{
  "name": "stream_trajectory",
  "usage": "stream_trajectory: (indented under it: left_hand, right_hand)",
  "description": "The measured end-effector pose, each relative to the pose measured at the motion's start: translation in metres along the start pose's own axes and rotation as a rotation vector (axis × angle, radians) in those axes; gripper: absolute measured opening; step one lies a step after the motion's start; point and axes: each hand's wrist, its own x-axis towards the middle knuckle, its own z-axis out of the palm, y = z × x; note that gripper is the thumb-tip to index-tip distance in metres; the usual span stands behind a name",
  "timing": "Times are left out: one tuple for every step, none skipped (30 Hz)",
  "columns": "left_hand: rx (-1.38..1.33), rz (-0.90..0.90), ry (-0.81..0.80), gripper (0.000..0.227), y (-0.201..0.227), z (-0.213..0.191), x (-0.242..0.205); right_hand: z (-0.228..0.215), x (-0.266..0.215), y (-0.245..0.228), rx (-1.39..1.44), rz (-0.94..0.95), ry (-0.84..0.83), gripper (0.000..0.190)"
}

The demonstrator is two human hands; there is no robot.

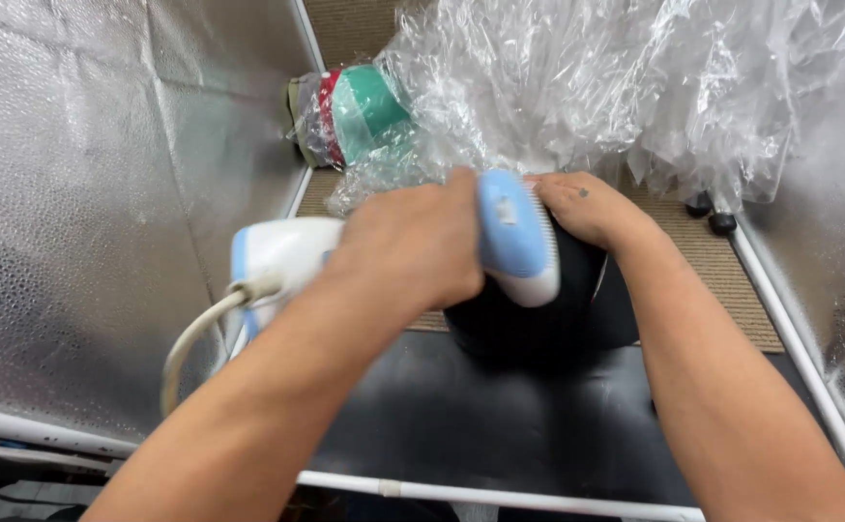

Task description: Brushing and steaming a black baseball cap to clean it and restore its shape.

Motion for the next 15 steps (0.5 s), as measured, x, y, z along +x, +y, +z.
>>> stream_trajectory:
  left_hand:
    - [-0.001,0.001,-0.002,0.046,-0.009,0.000,-0.007]
    - [0.007,-0.049,-0.034,0.048,-0.018,0.000,-0.014]
    - [0.015,-0.100,-0.073,0.050,-0.027,0.001,-0.022]
    - [0.013,-0.099,-0.084,0.050,-0.028,0.002,-0.034]
    - [0.019,-0.133,-0.119,0.050,-0.029,0.002,-0.046]
    - [0.024,-0.167,-0.154,0.049,-0.030,0.001,-0.057]
    - [0.027,-0.165,-0.156,0.049,-0.054,0.032,-0.055]
    - [0.084,-0.048,0.060,0.045,-0.077,0.064,-0.054]
    - [0.133,0.067,0.263,0.040,-0.099,0.099,-0.056]
    - [0.127,0.067,0.247,0.040,-0.108,0.119,-0.055]
    - [0.119,0.165,0.423,0.046,-0.119,0.136,-0.048]
    - [0.112,0.262,0.600,0.054,-0.130,0.153,-0.042]
    - [0.112,0.262,0.604,0.054,-0.141,0.165,-0.033]
    - [0.081,0.308,0.690,0.053,-0.152,0.178,-0.024]
    - [0.042,0.350,0.763,0.053,-0.161,0.194,-0.019]
  right_hand:
    - [-0.002,0.000,-0.001,0.000,0.003,0.000,0.048]
    - [-0.004,0.000,-0.002,0.019,0.015,0.010,0.048]
    - [-0.004,-0.002,-0.001,0.041,0.033,0.016,0.047]
    - [-0.002,-0.007,0.000,0.044,0.042,0.011,0.047]
    - [-0.003,-0.007,-0.002,0.049,0.060,0.009,0.047]
    - [-0.003,-0.008,-0.004,0.053,0.078,0.008,0.047]
    - [-0.003,-0.001,0.000,0.056,0.080,0.009,0.047]
    - [-0.002,0.007,0.004,0.013,0.058,0.024,0.049]
    - [0.002,0.011,0.012,-0.031,0.045,0.028,0.052]
    - [0.006,0.002,0.013,-0.028,0.057,0.017,0.052]
    - [0.004,0.001,0.009,-0.013,0.062,0.033,0.050]
    - [0.001,-0.001,0.004,0.003,0.067,0.049,0.049]
    - [0.000,0.000,0.003,0.000,0.065,0.052,0.049]
    - [-0.002,0.002,0.003,-0.003,0.059,0.054,0.048]
    - [0.000,0.000,0.005,-0.006,0.063,0.045,0.047]
